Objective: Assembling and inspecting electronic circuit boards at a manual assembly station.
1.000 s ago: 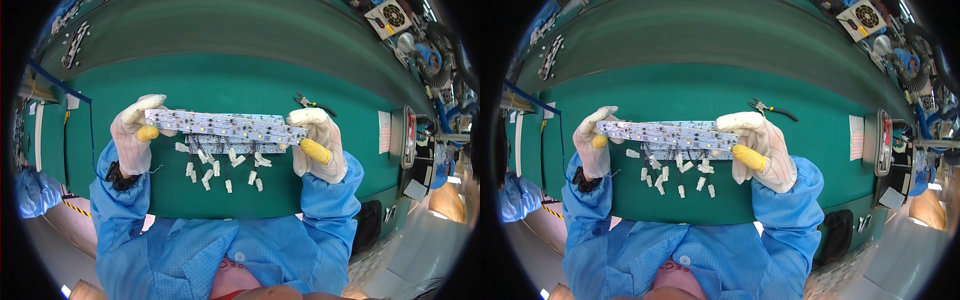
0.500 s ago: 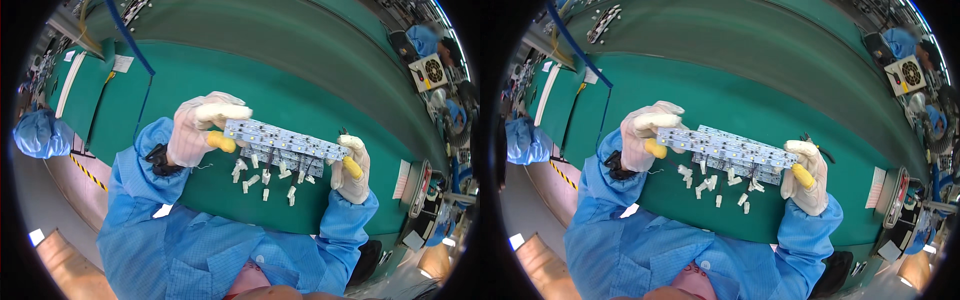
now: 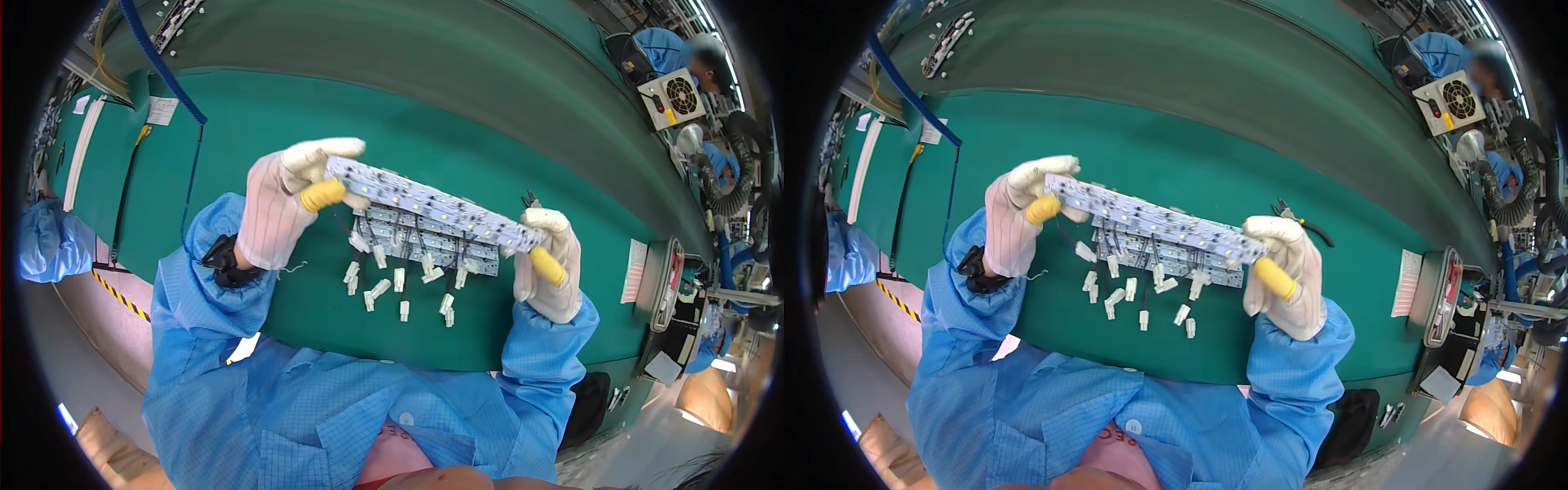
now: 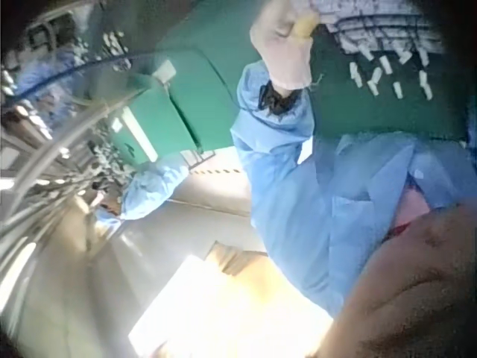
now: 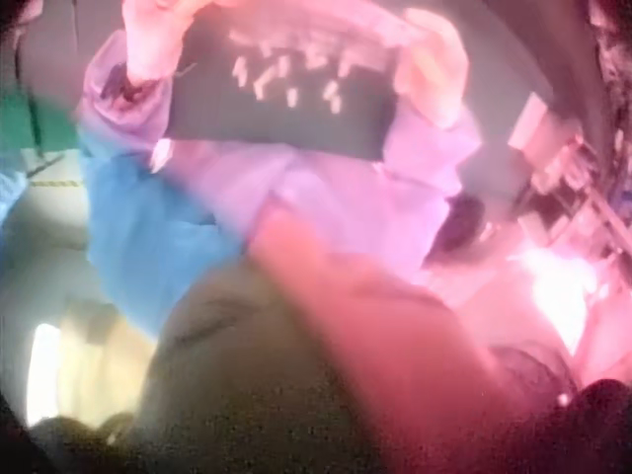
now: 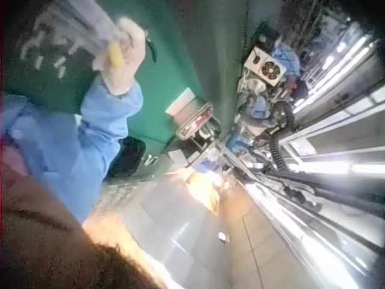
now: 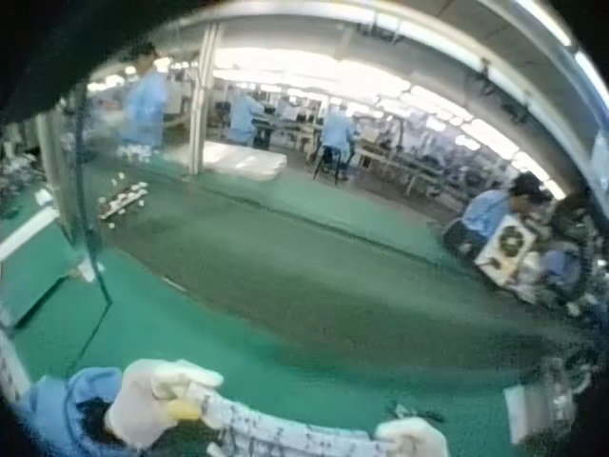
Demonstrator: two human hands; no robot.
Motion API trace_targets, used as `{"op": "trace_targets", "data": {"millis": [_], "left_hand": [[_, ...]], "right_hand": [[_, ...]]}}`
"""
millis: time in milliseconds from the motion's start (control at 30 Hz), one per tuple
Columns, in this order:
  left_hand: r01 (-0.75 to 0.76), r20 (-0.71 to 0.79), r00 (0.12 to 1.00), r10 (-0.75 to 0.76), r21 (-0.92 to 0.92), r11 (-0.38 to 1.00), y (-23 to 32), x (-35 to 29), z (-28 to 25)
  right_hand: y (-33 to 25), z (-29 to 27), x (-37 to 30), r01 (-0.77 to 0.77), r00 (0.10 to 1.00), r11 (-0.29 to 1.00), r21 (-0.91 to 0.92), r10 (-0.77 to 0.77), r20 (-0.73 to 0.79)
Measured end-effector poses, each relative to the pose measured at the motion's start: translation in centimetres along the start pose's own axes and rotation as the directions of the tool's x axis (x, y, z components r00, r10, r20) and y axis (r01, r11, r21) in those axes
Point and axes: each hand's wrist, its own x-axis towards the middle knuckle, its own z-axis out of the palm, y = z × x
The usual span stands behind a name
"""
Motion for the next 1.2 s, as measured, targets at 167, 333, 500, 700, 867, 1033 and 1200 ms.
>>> {"op": "trace_targets", "data": {"millis": [167,333,500,700,867,1033,1200], "left_hand": [[-0.362,0.214,0.925,0.314,0.244,0.9,-0.7,0.1,-0.3],[-0.36,0.187,0.928,0.322,0.231,0.904,-0.8,0.3,-0.3],[-0.09,0.012,0.996,0.09,0.287,0.954,-0.6,0.4,-0.2],[-0.04,-0.012,0.999,0.045,0.268,0.963,-0.2,0.6,-0.1],[-0.099,0.089,0.992,0.093,0.075,0.992,-0.6,-0.1,-0.4],[-0.259,0.134,0.957,0.257,-0.003,0.966,-1.4,0.0,-0.3],[-0.136,0.075,0.989,0.129,0.104,0.985,-0.9,0.2,0.0]], "right_hand": [[-0.4,-1.0,0.2,-0.055,0.998,0.997,-0.048,0.054,-0.022],[-0.3,-0.6,0.2,0.002,0.999,0.999,0.052,-0.004,0.034],[-0.8,0.7,-0.1,-0.06,0.998,0.998,-0.035,0.059,-0.029],[0.1,0.6,0.1,0.039,0.999,0.998,-0.05,-0.038,0.014],[-0.7,-0.4,0.0,-0.098,0.995,0.995,-0.004,0.098,0.012],[-0.5,-0.5,-0.1,-0.068,0.997,0.996,-0.051,0.066,-0.035],[-0.6,0.0,-0.5,-0.042,0.998,0.998,-0.053,0.04,-0.042]]}}
